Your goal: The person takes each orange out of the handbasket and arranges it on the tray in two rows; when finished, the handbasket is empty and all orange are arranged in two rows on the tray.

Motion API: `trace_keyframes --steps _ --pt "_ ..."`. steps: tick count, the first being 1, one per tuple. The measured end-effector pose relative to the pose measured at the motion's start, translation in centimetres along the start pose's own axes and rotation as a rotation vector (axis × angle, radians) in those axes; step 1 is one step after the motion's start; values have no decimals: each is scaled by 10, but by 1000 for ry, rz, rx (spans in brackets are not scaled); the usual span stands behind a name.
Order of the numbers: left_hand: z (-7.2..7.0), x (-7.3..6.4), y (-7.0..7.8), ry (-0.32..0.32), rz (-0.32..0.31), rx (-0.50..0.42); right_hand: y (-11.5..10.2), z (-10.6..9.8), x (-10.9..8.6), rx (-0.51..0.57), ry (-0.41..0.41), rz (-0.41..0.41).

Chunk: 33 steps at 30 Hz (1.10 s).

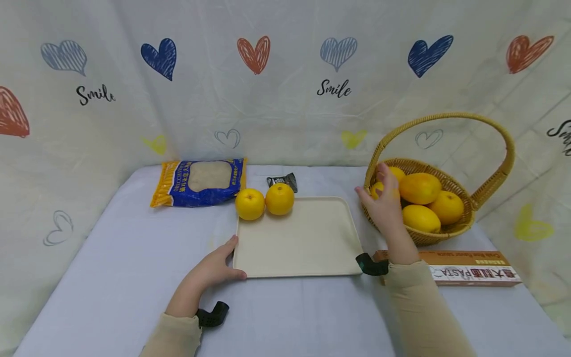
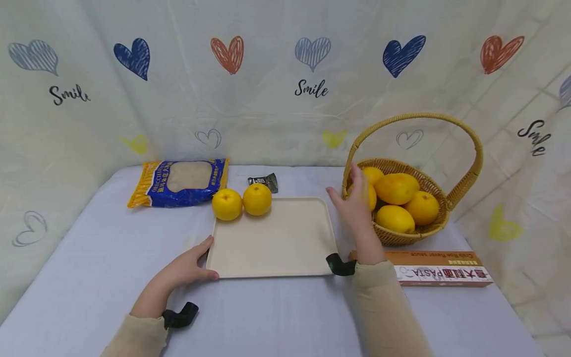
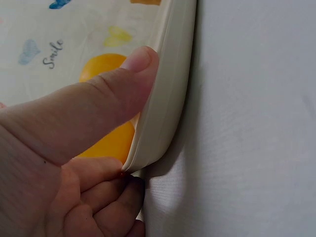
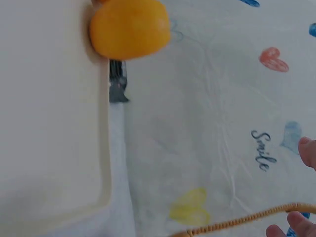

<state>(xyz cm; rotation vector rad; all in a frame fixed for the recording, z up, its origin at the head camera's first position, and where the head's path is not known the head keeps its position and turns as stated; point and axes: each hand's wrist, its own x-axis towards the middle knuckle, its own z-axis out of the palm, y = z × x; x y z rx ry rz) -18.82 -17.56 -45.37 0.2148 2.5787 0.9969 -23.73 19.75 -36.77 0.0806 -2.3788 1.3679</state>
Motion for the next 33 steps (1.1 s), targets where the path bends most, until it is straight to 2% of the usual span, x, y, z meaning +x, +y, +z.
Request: trace_keyframes --steps 5,8,12,22,29,33 --pt "1 0 0 3 -4 -2 16 -41 0 -98 113 22" --pt "0 -1 1 2 -9 -2 26 -62 -2 -183 125 73" --pt "-1 -2 1 3 -12 5 38 -79 -3 -259 114 135" --pt "2 2 0 4 -7 -16 63 -90 3 -427 47 123" --pt "4 2 -2 12 -12 -23 74 -92 10 -458 -17 189" --pt "3 1 -2 22 -13 -12 80 -92 15 -488 -28 199"
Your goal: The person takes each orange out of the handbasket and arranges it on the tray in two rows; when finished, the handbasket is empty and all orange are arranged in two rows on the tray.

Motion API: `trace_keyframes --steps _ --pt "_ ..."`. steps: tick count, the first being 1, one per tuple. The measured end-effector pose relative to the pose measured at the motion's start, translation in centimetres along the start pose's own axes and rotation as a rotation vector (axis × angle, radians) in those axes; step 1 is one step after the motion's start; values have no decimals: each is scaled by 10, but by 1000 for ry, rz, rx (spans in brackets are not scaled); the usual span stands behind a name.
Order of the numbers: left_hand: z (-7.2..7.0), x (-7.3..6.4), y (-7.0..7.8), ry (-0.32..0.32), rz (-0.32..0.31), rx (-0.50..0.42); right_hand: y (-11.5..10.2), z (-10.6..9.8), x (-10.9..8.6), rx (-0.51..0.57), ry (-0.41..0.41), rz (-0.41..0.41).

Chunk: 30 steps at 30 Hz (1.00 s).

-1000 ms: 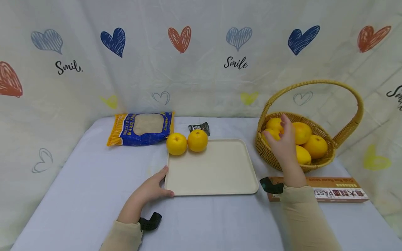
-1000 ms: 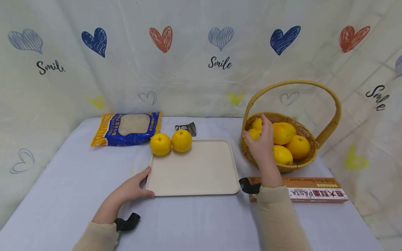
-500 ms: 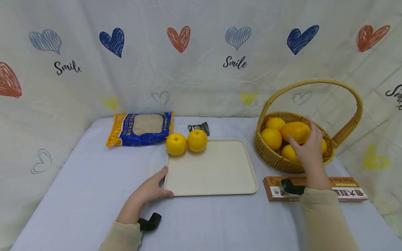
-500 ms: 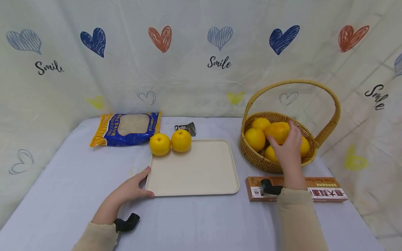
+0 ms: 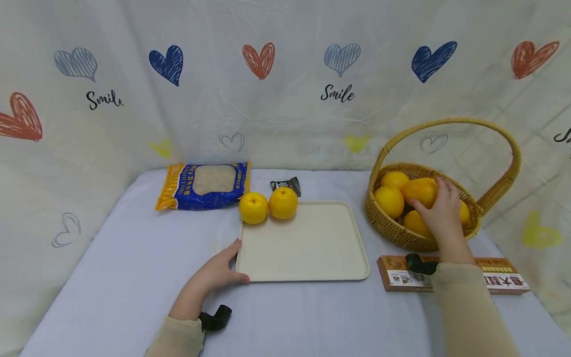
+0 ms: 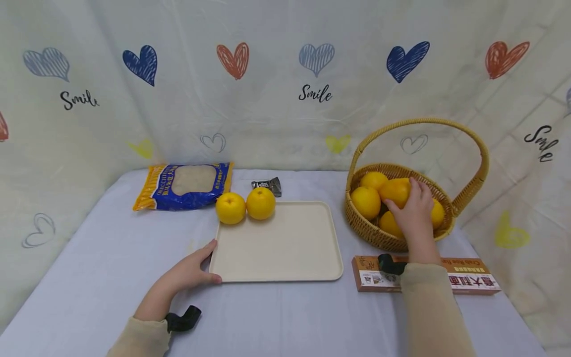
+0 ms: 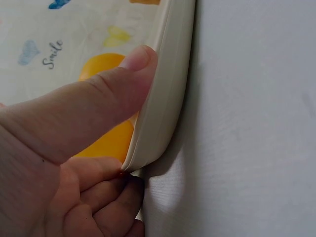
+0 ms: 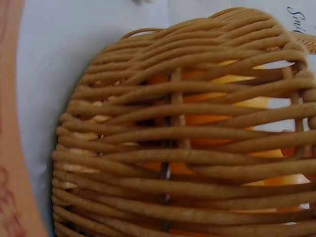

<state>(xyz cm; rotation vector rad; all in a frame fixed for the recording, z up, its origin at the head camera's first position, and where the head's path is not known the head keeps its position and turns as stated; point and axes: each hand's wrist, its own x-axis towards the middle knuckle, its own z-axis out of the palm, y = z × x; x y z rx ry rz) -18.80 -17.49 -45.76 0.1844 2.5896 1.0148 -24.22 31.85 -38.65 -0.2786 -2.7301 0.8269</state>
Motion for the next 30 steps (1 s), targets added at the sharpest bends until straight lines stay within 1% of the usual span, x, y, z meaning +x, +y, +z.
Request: trace_keyframes --steps 4,9,20,25,30 --pt "0 0 0 1 0 5 5 3 4 -36 1 1" --pt "1 0 -1 -1 3 4 8 6 6 -37 5 20" --pt "0 1 1 3 2 8 3 4 5 -44 43 10" --pt "1 1 0 0 2 4 -3 -1 -1 -13 80 21" --pt "0 -1 0 -1 7 10 -12 -7 -13 70 134 69"
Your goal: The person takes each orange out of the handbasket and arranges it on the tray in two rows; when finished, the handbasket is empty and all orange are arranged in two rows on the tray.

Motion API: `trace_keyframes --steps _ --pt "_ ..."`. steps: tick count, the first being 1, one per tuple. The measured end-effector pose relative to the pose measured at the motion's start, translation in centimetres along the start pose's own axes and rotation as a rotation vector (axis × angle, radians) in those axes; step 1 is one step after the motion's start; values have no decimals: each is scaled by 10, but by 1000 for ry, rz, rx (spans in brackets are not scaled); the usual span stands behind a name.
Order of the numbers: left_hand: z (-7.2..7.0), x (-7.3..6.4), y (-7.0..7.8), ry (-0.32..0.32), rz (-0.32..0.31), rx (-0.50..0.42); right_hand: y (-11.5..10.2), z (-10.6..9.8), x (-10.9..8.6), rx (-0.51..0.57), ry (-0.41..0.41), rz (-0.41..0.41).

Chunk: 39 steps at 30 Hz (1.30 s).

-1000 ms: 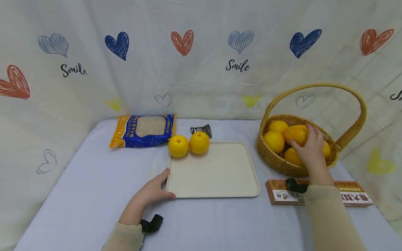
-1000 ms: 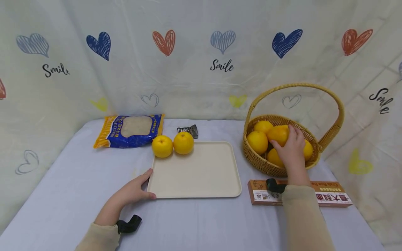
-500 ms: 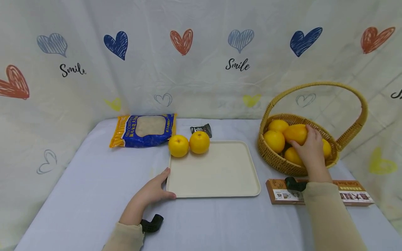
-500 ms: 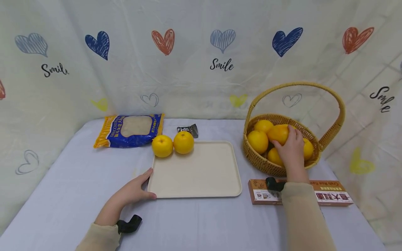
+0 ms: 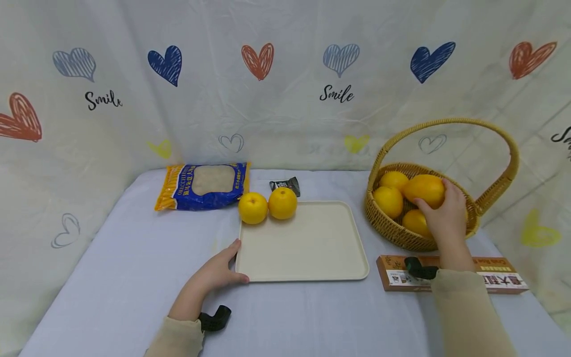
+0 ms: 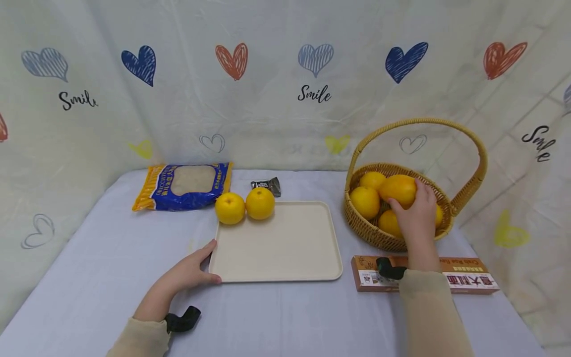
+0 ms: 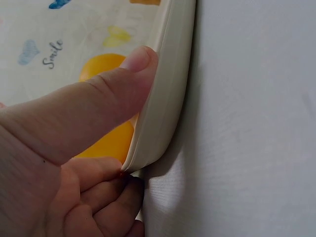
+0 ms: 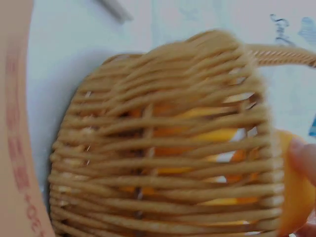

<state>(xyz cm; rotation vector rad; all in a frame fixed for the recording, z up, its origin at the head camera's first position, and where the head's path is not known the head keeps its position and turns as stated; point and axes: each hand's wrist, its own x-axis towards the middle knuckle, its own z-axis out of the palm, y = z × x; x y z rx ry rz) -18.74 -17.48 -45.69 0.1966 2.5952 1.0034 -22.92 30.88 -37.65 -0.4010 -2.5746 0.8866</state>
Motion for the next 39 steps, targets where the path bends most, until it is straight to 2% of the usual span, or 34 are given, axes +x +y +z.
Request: trace_keyframes --steps 7,11,15,21,27,29,34,39 --pt "-1 0 -1 -5 -7 13 -30 2 -21 248 137 124" --pt "0 1 -2 -8 -9 20 -45 9 -30 347 201 91" --pt "0 2 -1 -15 -14 11 -57 19 -35 429 208 55" --pt "-1 2 -1 -7 -31 -1 -73 40 -43 536 127 -60" --pt "0 4 -1 -4 -19 11 -82 61 -52 477 28 -174" --pt "0 4 -1 -3 -18 9 -85 69 -54 504 23 -200" --pt "1 3 -2 -2 -27 5 -95 85 -60 679 -34 -182" --pt "0 2 -2 9 -34 8 -107 96 -61 762 -100 -152"
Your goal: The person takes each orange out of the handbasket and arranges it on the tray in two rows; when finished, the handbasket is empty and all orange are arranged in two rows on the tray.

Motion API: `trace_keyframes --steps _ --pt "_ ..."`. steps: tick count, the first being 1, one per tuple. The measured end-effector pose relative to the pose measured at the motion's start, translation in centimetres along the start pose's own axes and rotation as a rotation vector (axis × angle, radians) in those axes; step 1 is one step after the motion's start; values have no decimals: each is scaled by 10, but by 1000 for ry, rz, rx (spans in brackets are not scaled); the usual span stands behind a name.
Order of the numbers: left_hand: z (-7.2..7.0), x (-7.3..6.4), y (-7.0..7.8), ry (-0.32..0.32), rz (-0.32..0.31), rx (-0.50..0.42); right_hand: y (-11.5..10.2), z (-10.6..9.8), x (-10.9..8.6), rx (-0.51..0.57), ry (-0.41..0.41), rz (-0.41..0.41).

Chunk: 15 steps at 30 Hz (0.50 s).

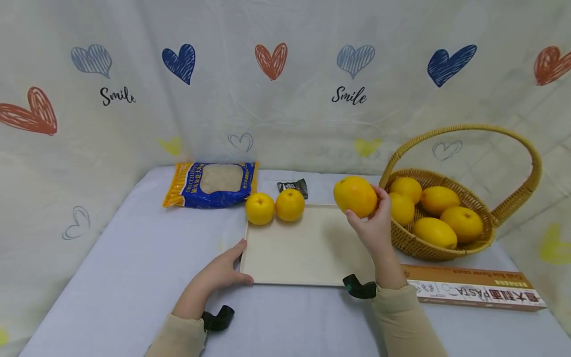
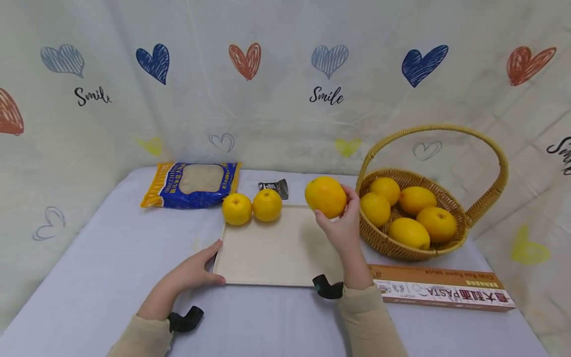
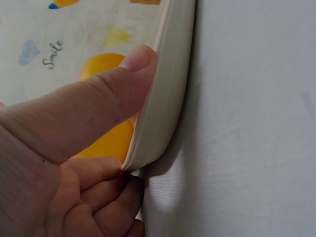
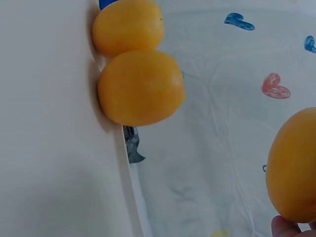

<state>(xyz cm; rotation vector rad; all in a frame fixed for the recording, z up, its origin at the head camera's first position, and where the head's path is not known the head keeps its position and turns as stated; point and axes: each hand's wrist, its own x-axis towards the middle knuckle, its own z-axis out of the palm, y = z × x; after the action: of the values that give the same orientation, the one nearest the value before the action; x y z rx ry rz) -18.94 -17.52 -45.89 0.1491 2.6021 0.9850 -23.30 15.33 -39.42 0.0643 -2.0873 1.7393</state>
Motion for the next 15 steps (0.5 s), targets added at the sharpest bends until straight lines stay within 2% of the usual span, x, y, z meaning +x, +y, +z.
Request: trace_keyframes --steps 4,8,12,15 --pt "0 2 1 3 1 -3 -4 8 2 -2 -23 18" --pt "2 2 -1 4 1 -6 -7 13 4 -15 -98 33" --pt "3 1 -2 1 -3 -10 -2 15 3 -118 -149 37" --pt "2 2 -3 5 -9 -7 3 16 5 -179 -153 25"
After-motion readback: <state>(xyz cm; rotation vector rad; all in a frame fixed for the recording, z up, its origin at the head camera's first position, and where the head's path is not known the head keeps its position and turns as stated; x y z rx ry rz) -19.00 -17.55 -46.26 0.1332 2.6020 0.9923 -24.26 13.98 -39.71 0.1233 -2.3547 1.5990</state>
